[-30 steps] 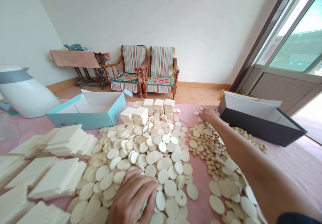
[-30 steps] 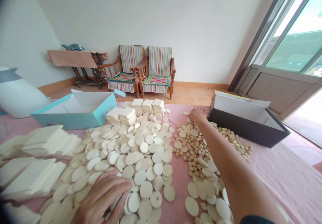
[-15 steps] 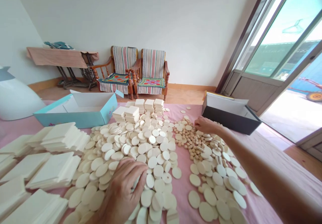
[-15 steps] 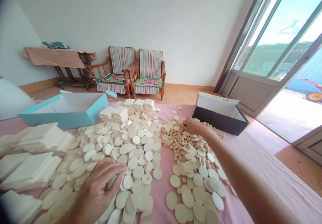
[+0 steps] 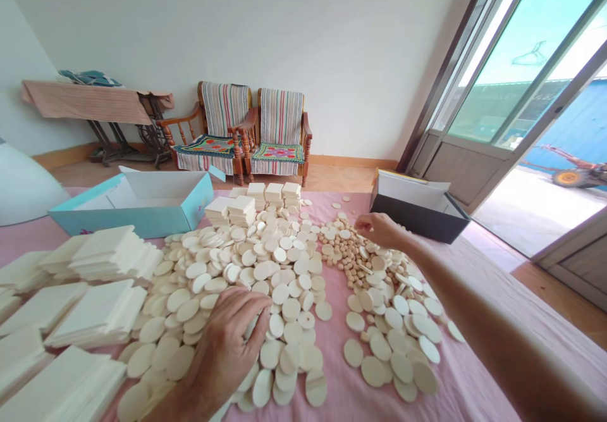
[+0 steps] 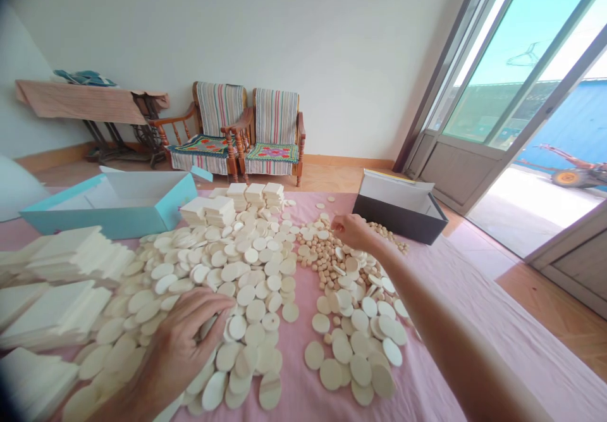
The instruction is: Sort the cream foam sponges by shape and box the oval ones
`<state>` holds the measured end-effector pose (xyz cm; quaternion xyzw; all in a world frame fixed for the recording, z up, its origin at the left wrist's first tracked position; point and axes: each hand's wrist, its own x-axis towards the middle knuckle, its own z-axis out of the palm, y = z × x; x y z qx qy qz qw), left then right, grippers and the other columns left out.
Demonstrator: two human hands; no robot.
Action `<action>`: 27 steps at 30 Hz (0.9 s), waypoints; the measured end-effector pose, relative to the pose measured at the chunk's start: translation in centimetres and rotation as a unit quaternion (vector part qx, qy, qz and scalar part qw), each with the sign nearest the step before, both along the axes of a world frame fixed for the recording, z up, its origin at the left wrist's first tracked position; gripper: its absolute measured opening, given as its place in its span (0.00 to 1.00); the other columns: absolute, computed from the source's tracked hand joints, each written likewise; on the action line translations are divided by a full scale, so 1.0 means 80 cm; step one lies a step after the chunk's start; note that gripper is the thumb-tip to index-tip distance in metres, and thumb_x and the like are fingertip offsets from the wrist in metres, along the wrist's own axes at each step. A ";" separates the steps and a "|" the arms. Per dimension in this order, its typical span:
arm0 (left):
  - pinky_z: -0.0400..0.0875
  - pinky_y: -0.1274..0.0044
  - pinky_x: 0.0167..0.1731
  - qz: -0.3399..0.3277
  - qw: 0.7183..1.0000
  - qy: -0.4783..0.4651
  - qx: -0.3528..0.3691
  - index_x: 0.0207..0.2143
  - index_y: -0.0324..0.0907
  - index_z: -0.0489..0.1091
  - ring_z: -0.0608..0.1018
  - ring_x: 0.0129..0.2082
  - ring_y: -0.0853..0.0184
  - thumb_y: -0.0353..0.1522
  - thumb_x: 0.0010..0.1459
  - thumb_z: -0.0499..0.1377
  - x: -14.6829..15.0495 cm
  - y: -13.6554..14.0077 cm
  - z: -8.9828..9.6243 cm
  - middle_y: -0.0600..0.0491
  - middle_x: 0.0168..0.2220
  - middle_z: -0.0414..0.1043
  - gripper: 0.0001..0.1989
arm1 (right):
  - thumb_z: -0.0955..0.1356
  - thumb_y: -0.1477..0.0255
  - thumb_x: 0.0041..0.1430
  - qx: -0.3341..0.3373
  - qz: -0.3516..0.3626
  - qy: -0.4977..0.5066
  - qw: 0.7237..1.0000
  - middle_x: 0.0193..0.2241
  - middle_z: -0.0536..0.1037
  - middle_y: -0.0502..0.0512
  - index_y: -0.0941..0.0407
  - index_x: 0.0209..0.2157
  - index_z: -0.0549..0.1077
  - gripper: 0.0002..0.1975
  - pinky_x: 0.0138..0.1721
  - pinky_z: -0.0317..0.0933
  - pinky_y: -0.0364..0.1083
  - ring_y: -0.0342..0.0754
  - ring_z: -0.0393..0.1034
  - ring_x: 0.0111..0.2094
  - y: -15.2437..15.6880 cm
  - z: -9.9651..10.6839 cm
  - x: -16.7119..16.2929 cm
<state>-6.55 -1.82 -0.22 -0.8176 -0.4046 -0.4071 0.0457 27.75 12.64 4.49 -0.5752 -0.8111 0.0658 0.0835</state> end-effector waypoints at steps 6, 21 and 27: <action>0.67 0.69 0.43 -0.001 1.000 -0.001 0.003 0.37 0.42 0.70 0.74 0.35 0.65 0.26 0.58 0.56 -0.001 -0.001 0.000 0.54 0.32 0.74 0.06 | 0.66 0.74 0.50 0.027 0.034 -0.041 0.998 0.36 0.76 0.59 0.59 0.39 0.76 0.13 0.40 0.56 0.43 0.48 0.68 0.37 0.020 -0.034 -0.040; 0.67 0.69 0.45 0.001 1.000 0.003 -0.002 0.38 0.43 0.69 0.75 0.35 0.66 0.25 0.58 0.55 0.001 -0.004 0.002 0.53 0.33 0.74 0.07 | 0.64 0.69 0.58 -0.036 0.186 0.229 0.955 0.36 0.78 0.54 0.58 0.42 0.73 0.13 0.35 0.61 0.40 0.42 0.70 0.35 0.043 0.000 -0.097; 0.66 0.69 0.47 0.000 1.000 0.009 -0.006 0.38 0.43 0.68 0.75 0.34 0.67 0.24 0.57 0.55 -0.002 -0.003 0.002 0.54 0.32 0.74 0.08 | 0.66 0.73 0.55 0.046 -0.145 0.031 0.988 0.44 0.76 0.66 0.63 0.44 0.73 0.15 0.45 0.61 0.45 0.50 0.70 0.45 0.161 -0.022 -0.062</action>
